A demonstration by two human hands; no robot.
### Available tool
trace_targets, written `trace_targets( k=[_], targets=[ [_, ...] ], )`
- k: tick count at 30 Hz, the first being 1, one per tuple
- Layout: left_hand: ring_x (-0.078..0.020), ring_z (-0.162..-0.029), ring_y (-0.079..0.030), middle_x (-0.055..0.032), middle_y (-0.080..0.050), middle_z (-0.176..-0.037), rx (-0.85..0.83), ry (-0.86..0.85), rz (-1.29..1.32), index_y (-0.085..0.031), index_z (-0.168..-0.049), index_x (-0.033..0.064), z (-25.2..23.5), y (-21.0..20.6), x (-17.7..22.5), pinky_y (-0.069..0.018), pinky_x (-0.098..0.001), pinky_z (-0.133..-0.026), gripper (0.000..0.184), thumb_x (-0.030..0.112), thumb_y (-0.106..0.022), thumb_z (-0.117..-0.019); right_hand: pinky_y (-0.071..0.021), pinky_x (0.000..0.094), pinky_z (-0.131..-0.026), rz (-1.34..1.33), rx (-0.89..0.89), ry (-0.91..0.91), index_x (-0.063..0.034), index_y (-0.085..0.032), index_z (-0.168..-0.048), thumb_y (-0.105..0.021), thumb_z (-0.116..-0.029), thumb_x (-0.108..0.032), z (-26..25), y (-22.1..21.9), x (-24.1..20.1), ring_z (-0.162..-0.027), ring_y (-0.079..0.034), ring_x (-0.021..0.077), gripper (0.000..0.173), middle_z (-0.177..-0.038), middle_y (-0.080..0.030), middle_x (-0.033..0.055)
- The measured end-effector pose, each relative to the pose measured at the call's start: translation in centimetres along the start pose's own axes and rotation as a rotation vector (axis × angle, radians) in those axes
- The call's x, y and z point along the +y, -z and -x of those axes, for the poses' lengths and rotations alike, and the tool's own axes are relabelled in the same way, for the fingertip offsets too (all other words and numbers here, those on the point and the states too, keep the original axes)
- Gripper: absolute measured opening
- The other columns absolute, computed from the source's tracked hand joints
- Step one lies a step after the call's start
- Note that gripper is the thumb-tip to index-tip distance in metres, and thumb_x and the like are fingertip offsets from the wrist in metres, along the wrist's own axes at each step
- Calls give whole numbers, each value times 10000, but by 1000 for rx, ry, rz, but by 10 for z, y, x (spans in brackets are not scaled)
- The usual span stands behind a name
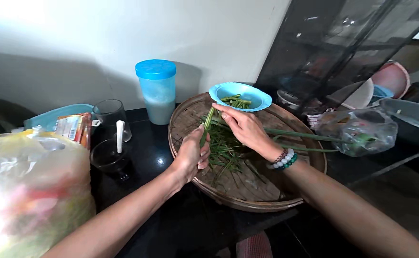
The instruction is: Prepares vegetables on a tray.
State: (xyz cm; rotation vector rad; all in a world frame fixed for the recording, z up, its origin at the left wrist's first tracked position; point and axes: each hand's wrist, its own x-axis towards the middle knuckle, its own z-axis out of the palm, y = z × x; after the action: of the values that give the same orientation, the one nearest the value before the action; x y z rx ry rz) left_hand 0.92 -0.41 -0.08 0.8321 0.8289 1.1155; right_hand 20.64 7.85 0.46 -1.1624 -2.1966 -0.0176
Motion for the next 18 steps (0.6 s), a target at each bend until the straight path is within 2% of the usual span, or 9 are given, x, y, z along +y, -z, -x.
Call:
trace_targets(
  k=[2,3,5,6,8,10,12,15,18],
  targets=[
    [-48,-402,-368,32,-382,-556,-13,-35,-7,-528,-926,90,0,0,-1,-349,-168,-384,478,424,-254,-1132,-549,606,-745,-42,3,-41,-294,-590,-1456,-405,-1114,-329,0,4,6,-945,-720,307,390,-1195,-732,75],
    [-62,-428,-404,19,-417,-576,1,-39,13,-544,-917,81,-1,1,1,-378,-177,-409,493,416,-254,-1133,-555,588,-786,-57,24,-31,-290,-584,-1464,-395,-1118,-316,0,5,6,-987,-721,278,395,-1256,-719,46],
    [-56,-434,-408,23,-426,-589,53,-31,67,-563,-904,79,-5,2,3,-357,-165,-405,508,426,-267,-1129,-563,525,-874,-78,66,28,-283,-574,-1476,-381,-1117,-292,2,5,-2,-1067,-709,211,407,-1346,-684,-5],
    [-48,-422,-388,31,-413,-579,70,-31,91,-565,-901,83,-6,3,3,-334,-158,-394,509,433,-272,-1126,-571,508,-858,-81,80,72,-279,-576,-1474,-385,-1111,-284,4,3,-8,-1037,-711,206,410,-1309,-699,9],
    [-38,-397,-352,40,-395,-559,97,-26,126,-559,-891,87,-8,3,4,-306,-154,-375,499,435,-287,-1124,-579,484,-729,-60,69,156,-330,-570,-1476,-410,-1100,-317,12,-4,-19,-881,-702,211,409,-1098,-726,42],
    [-30,-384,-320,47,-370,-550,108,-24,142,-531,-871,101,-7,2,5,-286,-147,-364,476,422,-290,-1126,-534,432,-584,-45,20,223,-397,-541,-1489,-426,-1095,-373,18,-11,-25,-711,-644,193,411,-897,-680,28],
    [-27,-375,-299,54,-346,-540,102,-22,149,-508,-852,113,-6,3,5,-274,-145,-360,472,419,-277,-1128,-505,407,-543,-29,-6,253,-419,-531,-1492,-433,-1092,-379,18,-15,-27,-657,-614,184,414,-834,-649,17],
    [-21,-365,-285,63,-318,-521,68,-3,131,-498,-848,115,-5,3,4,-258,-143,-354,476,425,-270,-1129,-511,428,-553,1,18,227,-412,-542,-1483,-444,-1091,-356,13,-15,-21,-680,-631,207,408,-867,-665,29],
    [-17,-360,-284,66,-318,-521,-1,3,60,-511,-853,110,0,2,2,-262,-143,-344,493,433,-260,-1129,-557,541,-669,-37,20,83,-313,-584,-1465,-454,-1101,-311,7,0,-7,-818,-702,293,386,-1041,-731,96]
  ],
)
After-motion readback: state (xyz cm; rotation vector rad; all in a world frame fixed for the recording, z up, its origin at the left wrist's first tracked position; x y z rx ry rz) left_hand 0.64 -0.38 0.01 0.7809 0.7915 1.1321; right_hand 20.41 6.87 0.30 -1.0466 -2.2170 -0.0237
